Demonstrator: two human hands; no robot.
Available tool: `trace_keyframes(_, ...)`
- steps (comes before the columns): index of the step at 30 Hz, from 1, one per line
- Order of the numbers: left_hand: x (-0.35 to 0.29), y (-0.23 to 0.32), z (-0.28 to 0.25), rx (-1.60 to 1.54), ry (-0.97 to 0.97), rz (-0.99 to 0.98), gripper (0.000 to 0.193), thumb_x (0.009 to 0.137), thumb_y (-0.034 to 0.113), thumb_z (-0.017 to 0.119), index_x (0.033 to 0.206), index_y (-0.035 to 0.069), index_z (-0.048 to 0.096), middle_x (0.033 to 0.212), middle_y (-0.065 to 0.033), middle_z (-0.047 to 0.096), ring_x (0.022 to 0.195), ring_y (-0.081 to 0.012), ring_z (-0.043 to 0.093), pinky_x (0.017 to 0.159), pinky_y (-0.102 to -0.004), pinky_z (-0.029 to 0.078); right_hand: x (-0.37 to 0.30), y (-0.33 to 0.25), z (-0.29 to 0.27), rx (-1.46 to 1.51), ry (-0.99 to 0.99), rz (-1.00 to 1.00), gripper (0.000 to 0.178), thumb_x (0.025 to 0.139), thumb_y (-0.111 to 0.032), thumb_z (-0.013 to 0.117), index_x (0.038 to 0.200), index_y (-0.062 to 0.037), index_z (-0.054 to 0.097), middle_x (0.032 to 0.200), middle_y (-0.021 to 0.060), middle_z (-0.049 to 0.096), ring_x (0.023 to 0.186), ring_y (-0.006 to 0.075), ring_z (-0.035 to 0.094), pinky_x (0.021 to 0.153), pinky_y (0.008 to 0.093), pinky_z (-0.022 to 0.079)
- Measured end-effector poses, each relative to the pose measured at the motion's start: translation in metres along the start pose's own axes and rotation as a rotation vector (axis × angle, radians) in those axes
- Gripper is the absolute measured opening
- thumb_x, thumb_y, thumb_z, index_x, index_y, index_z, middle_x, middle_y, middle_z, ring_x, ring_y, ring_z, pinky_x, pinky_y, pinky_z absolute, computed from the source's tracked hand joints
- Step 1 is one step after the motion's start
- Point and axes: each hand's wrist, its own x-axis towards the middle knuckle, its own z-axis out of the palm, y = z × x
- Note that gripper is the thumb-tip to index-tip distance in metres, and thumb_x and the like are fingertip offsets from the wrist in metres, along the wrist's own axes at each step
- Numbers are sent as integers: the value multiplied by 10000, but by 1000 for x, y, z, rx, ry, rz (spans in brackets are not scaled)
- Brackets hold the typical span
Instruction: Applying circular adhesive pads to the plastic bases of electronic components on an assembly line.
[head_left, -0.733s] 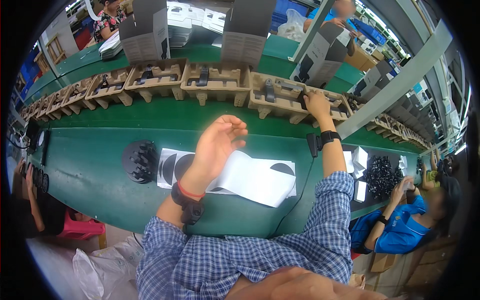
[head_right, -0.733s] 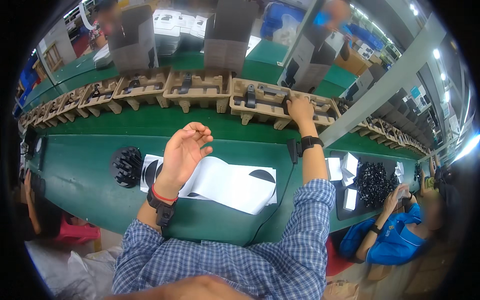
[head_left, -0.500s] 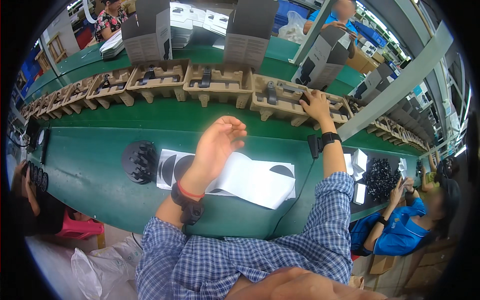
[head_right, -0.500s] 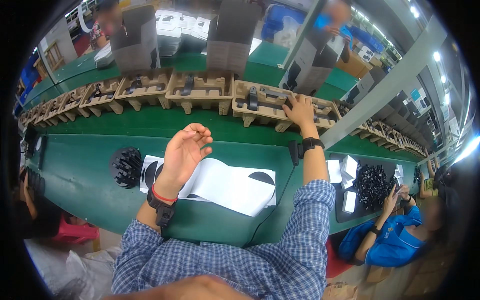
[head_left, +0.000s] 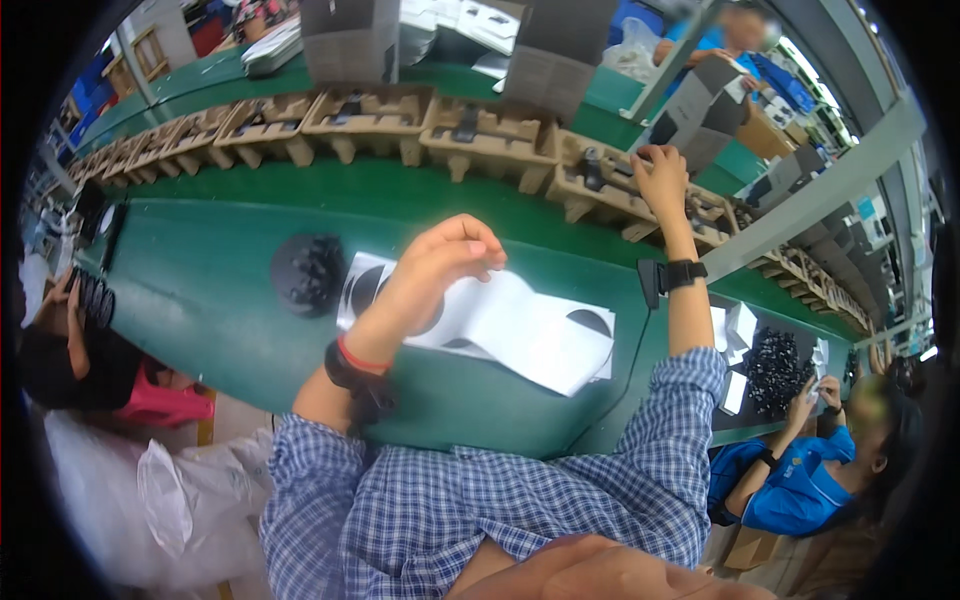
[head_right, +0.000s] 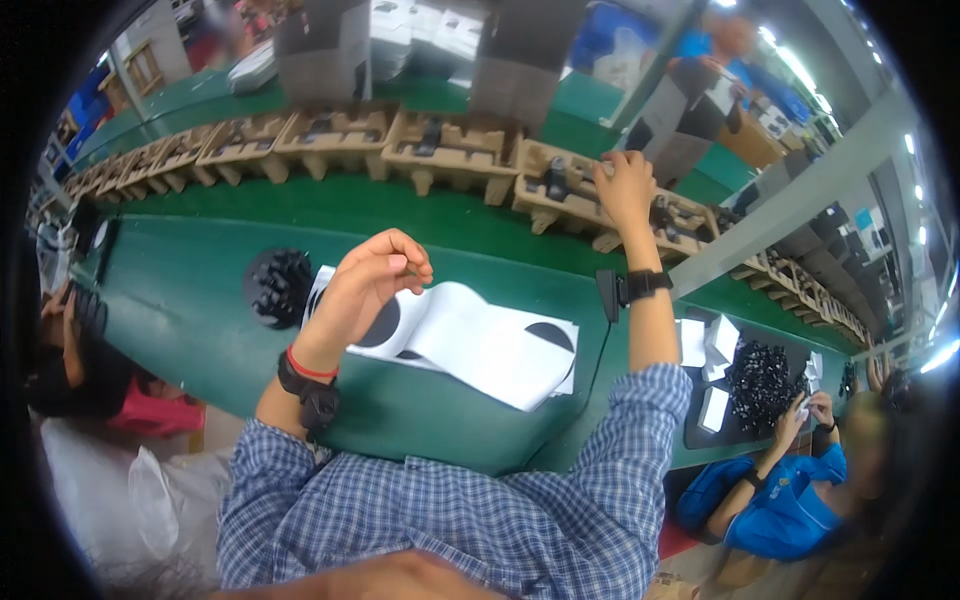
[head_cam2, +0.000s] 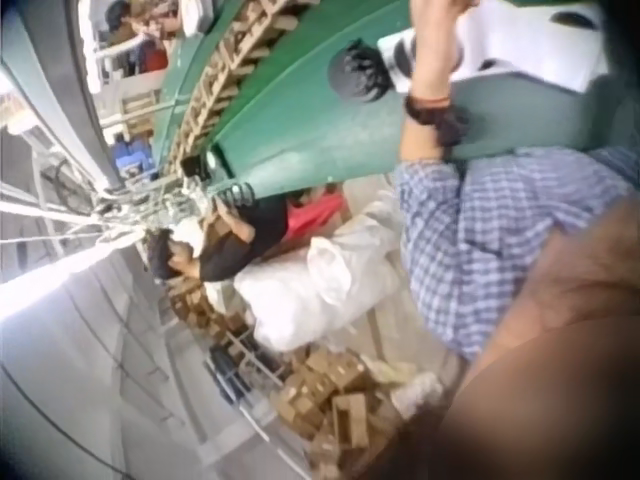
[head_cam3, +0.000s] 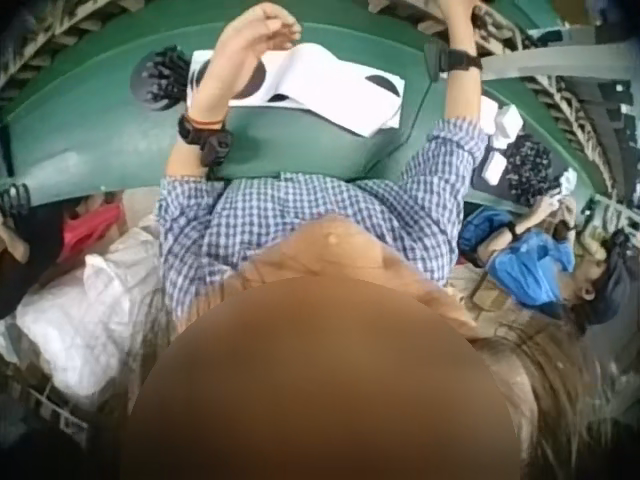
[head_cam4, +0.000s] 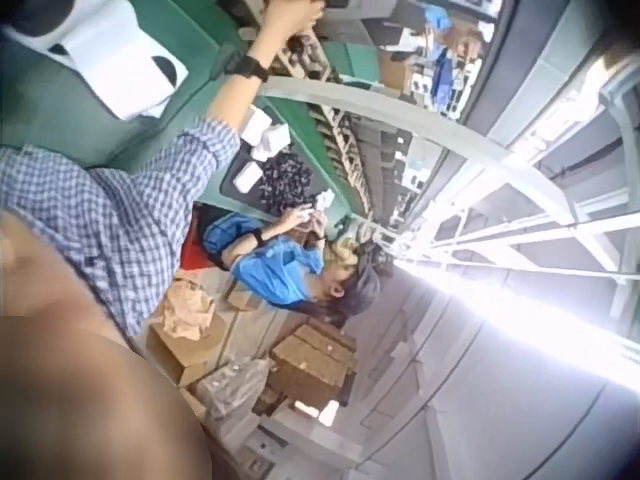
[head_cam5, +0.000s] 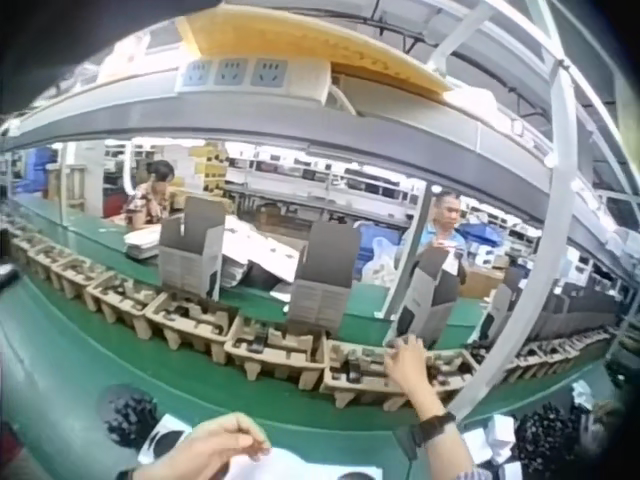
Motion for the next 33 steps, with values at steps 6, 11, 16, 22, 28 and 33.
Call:
trace_keyframes(6,-61,-17,-47,1248,-18,161,528,707,274,724,1123,27,511,1157,-131,479,1121,-288,428,942,-370,360,-87,-169,-40,467,-807,-187,546,807,-551,516,808,-25,664,740,178,628,729,327,607,650,405,473)
trace_keyframes(11,-69,-48,-66,1571,127,206,871,644,317,752,1316,-22,314,1356,-218,301,1291,-412,218,1055,-459,230,-121,-189,-43,507,-942,-411,437,722,-386,670,968,-27,628,922,175,632,866,322,590,745,383,462)
trace_keyframes(16,-82,-21,-90,1450,91,154,443,739,272,698,1072,33,529,1011,-116,556,1058,-254,464,928,-376,319,-106,-182,-96,729,-727,-721,248,741,-227,679,882,-38,605,827,70,600,795,254,544,733,346,394)
trace_keyframes(22,-79,-19,-63,870,34,87,434,925,236,486,586,5,345,529,-23,310,515,-104,293,457,-290,271,-118,-170,-105,503,-426,-475,408,707,-226,715,1053,-58,578,1030,118,537,992,275,479,880,367,362)
trace_keyframes(28,-60,-32,-24,215,220,-108,526,957,416,354,751,0,602,705,-7,572,643,-55,495,549,-204,404,-145,-225,-103,749,-297,-684,529,645,-321,747,1140,-226,589,1153,83,473,1040,293,435,891,409,351)
trace_keyframes(33,-61,-40,-31,358,87,-280,488,945,412,400,778,12,623,665,16,563,564,-52,494,476,-215,391,-142,-216,-108,872,-226,-681,259,584,-203,785,833,-203,711,1038,50,490,1015,261,419,869,376,352)
